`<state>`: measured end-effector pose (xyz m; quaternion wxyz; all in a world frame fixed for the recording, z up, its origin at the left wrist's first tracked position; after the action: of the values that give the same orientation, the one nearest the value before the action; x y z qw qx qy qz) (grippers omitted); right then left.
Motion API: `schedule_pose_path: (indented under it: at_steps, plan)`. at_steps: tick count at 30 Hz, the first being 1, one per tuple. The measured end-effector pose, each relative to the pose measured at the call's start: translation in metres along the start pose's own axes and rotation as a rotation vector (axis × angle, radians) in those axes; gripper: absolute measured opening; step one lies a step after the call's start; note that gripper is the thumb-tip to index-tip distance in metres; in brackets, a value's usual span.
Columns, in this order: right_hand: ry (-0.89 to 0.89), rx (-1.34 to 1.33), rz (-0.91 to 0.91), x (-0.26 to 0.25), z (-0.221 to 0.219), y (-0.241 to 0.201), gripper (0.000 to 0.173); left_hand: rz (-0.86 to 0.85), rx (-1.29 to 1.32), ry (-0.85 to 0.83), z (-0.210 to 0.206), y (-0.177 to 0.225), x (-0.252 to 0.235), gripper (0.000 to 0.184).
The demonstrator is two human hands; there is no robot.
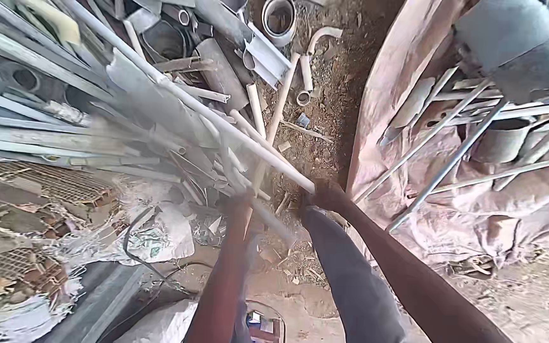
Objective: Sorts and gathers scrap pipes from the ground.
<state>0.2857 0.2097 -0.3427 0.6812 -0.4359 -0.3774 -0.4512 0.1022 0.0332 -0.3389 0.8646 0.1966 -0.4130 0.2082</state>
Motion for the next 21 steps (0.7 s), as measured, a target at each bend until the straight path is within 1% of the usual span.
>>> schedule_pose_path:
  at_steps: [2, 3, 5, 8, 10, 11, 13, 15, 16, 17, 19, 21]
  plan:
    - [-0.031, -0.002, 0.002, 0.061, 0.019, -0.025, 0.04, -0.02, -0.025, 0.022, 0.048, 0.008, 0.046, 0.038]
    - [-0.046, 0.003, 0.0, 0.091, 0.028, -0.034, 0.043, -0.043, -0.083, 0.029, 0.069, 0.009, 0.068, 0.039]
    - [-0.055, 0.018, 0.008, 0.147, 0.042, -0.04, 0.043, -0.082, -0.246, 0.004, 0.107, -0.002, 0.111, 0.047]
    - [-0.034, 0.034, -0.031, 0.222, 0.059, -0.03, 0.042, -0.126, -0.378, -0.035, 0.157, -0.026, 0.175, 0.046]
    - [-0.02, 0.034, -0.06, 0.262, 0.065, -0.011, 0.043, -0.144, -0.448, -0.077, 0.181, -0.033, 0.212, 0.052]
    - [-0.021, 0.047, -0.071, 0.28, 0.063, 0.002, 0.041, -0.153, -0.479, -0.1, 0.189, -0.038, 0.226, 0.055]
    - [-0.04, 0.054, -0.104, 0.315, 0.052, 0.031, 0.041, -0.186, -0.546, -0.132, 0.195, -0.044, 0.245, 0.056]
    - [-0.07, 0.045, -0.138, 0.352, 0.04, 0.062, 0.041, -0.211, -0.613, -0.148, 0.194, -0.044, 0.258, 0.055]
    - [-0.081, 0.037, -0.147, 0.373, 0.034, 0.077, 0.038, -0.217, -0.644, -0.148, 0.192, -0.043, 0.264, 0.055]
    - [-0.086, 0.03, -0.157, 0.398, 0.028, 0.093, 0.036, -0.225, -0.68, -0.143, 0.192, -0.041, 0.27, 0.054]
    - [-0.102, 0.006, -0.197, 0.45, 0.017, 0.128, 0.037, -0.248, -0.769, -0.147, 0.189, -0.029, 0.284, 0.053]
    - [-0.062, -0.039, -0.215, 0.498, 0.009, 0.163, 0.036, -0.291, -0.85, -0.173, 0.183, -0.018, 0.296, 0.055]
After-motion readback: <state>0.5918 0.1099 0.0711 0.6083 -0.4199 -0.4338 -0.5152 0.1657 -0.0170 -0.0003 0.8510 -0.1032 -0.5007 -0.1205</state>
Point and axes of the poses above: each hand's wrist, its own x-axis away from the middle knuckle, its own z-axis out of the back of the hand, y = z × x, the point moved 7 cm from there along -x, towards the middle knuckle, and after that the axes turned 11 degrees about y, right-handed, at the moved point
